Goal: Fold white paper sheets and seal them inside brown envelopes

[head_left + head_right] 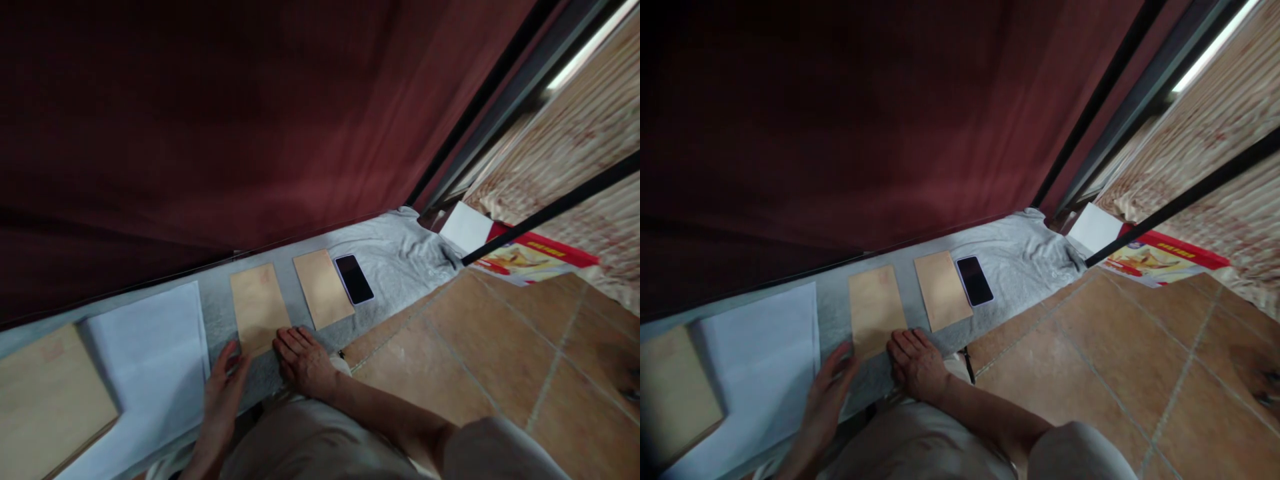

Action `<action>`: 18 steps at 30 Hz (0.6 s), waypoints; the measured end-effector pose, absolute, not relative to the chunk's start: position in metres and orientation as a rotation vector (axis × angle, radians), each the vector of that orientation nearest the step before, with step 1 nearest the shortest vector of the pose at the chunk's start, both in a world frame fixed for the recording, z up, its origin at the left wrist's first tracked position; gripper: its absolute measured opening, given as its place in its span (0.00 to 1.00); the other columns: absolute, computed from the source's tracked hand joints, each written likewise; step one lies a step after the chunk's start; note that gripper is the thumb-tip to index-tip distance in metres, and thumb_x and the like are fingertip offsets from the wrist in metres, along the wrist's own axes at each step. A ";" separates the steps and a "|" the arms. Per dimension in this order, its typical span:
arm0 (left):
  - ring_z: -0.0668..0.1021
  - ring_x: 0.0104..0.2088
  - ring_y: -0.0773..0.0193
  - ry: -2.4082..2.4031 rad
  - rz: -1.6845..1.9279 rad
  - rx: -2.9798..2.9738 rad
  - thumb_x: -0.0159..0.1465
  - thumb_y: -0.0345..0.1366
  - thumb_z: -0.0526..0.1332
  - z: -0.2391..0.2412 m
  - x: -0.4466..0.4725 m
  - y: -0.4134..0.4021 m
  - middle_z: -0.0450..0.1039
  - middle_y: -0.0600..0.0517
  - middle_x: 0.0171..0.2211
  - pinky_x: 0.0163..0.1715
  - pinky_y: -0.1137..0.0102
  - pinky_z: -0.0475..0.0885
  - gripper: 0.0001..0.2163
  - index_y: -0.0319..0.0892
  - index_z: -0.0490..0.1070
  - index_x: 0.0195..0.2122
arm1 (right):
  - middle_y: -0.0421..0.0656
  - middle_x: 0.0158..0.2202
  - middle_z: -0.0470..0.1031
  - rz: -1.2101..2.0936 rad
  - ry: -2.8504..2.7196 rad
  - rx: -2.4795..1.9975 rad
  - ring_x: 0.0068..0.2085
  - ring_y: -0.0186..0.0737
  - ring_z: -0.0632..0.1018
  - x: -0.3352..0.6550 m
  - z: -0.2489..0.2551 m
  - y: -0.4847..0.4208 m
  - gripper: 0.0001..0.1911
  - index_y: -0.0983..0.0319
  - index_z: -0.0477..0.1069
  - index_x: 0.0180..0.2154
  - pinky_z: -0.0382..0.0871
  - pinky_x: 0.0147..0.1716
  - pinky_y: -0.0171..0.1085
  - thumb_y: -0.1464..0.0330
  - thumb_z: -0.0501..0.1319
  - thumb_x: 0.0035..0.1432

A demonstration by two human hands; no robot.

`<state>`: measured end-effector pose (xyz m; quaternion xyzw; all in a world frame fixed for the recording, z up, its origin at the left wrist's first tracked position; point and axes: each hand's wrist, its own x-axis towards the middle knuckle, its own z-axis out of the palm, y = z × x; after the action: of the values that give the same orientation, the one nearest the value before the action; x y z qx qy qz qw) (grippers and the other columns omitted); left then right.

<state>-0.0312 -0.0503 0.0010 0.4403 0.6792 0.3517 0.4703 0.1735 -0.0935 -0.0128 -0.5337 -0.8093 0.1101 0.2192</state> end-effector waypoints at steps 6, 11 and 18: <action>0.77 0.32 0.60 1.602 0.889 0.963 0.47 0.51 0.71 0.006 -0.026 -0.043 0.77 0.53 0.32 0.31 0.67 0.72 0.31 0.42 0.74 0.50 | 0.50 0.69 0.63 0.296 -2.233 -1.471 0.69 0.45 0.63 0.171 -0.017 -0.095 0.29 0.64 0.59 0.68 0.56 0.69 0.49 0.65 0.57 0.69; 0.74 0.24 0.62 1.615 0.889 0.954 0.43 0.49 0.71 0.007 -0.022 -0.036 0.74 0.54 0.25 0.24 0.69 0.66 0.22 0.43 0.75 0.36 | 0.52 0.68 0.64 0.292 -2.239 -1.457 0.69 0.48 0.63 0.168 -0.021 -0.094 0.30 0.66 0.58 0.68 0.59 0.68 0.51 0.69 0.57 0.67; 0.73 0.25 0.65 1.452 0.980 0.926 0.49 0.44 0.69 0.025 -0.016 -0.046 0.75 0.56 0.26 0.26 0.72 0.66 0.19 0.41 0.74 0.40 | 0.51 0.67 0.66 0.287 -2.241 -1.492 0.62 0.49 0.71 0.161 -0.010 -0.085 0.30 0.65 0.59 0.68 0.66 0.64 0.48 0.69 0.57 0.66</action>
<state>-0.0163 -0.0461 0.0253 0.3911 0.6129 0.4136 0.5480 0.1610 -0.0847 -0.0100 -0.5381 -0.8083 0.1034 0.2153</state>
